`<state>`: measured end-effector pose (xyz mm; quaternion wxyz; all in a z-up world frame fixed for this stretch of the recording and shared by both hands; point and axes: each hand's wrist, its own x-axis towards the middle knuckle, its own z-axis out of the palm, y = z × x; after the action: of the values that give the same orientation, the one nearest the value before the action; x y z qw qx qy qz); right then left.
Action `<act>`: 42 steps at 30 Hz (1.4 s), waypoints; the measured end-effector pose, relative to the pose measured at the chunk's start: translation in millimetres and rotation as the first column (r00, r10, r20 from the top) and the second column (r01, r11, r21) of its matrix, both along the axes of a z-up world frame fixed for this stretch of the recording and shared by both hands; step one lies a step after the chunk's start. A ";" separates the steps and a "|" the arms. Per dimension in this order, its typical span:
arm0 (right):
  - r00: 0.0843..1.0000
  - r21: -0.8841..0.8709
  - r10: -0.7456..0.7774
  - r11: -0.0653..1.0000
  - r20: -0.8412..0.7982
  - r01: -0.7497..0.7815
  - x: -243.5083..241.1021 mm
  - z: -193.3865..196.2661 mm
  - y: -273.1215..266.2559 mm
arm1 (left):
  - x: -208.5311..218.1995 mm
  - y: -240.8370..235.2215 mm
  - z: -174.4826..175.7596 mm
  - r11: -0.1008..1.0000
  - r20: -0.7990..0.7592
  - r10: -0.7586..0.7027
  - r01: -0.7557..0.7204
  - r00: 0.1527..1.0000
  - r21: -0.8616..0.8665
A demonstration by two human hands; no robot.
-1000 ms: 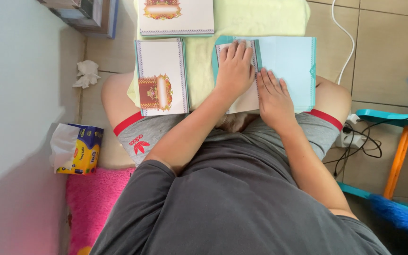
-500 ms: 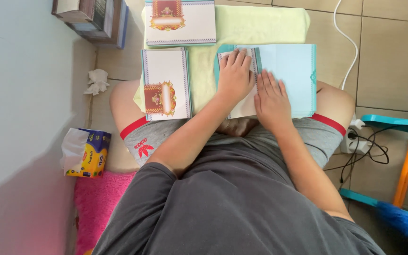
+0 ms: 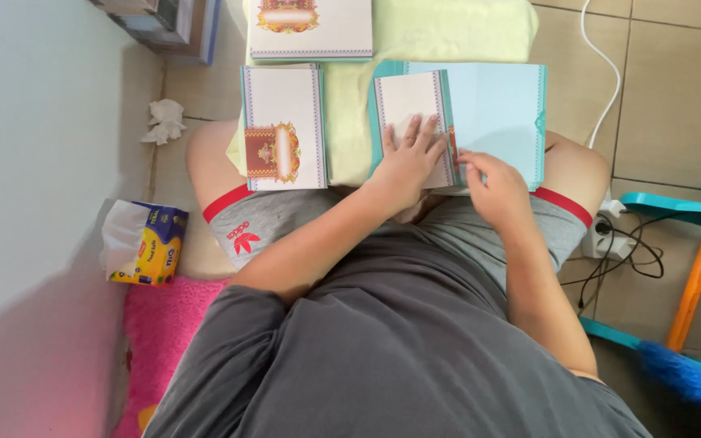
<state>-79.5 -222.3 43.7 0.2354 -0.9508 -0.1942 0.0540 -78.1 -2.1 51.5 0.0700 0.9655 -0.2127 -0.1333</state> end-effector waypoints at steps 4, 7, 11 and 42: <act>0.971 0.218 -0.146 0.958 -0.188 0.186 -5.7 42.5 27.6 | 10.3 23.3 4.8 0.932 -0.113 0.074 -0.109 0.991 -0.346; 0.946 0.439 -0.162 0.855 -0.282 0.277 -14.8 36.1 48.5 | -13.3 47.8 33.5 0.592 -0.131 0.236 -0.249 0.963 -0.766; 0.749 0.805 0.315 0.346 -0.583 0.482 -27.5 35.0 90.8 | -55.7 60.7 43.1 -0.030 -0.541 0.388 -0.576 0.747 -0.817; 0.722 0.541 0.290 0.830 -0.629 0.138 -12.4 53.1 252.4 | -75.5 200.8 -27.7 0.607 -0.051 0.735 -0.690 0.676 -0.394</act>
<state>-92.0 30.1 96.8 0.5516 -0.7421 -0.1405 0.3541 -153.6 198.7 23.8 0.2910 0.9424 0.1645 0.0059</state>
